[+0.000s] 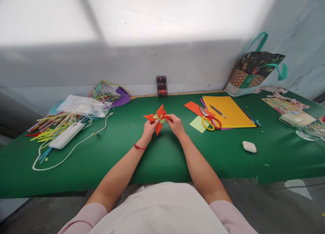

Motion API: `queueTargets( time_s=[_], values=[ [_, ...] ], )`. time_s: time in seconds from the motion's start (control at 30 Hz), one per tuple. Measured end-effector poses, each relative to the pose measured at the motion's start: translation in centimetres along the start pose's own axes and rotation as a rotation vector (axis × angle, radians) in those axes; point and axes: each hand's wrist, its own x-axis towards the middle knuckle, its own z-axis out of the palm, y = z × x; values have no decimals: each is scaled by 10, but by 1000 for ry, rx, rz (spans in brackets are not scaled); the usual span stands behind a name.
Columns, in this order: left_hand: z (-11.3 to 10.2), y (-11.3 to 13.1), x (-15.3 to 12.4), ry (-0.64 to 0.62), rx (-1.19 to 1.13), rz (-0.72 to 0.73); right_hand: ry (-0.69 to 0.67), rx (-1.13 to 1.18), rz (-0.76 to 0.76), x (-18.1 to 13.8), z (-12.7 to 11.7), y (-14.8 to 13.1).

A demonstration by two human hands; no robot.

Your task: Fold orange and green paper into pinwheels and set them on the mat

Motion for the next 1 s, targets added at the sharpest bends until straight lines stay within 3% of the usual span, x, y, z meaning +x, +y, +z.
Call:
queueTargets(
  time_s=[0.43,1.0],
  values=[
    [0,1,-1,-14,57,-9,86,95,137,0,5,-5],
    [-2,-4,1,3,116,-14,-3,116,302,3,-1,0]
  ],
)
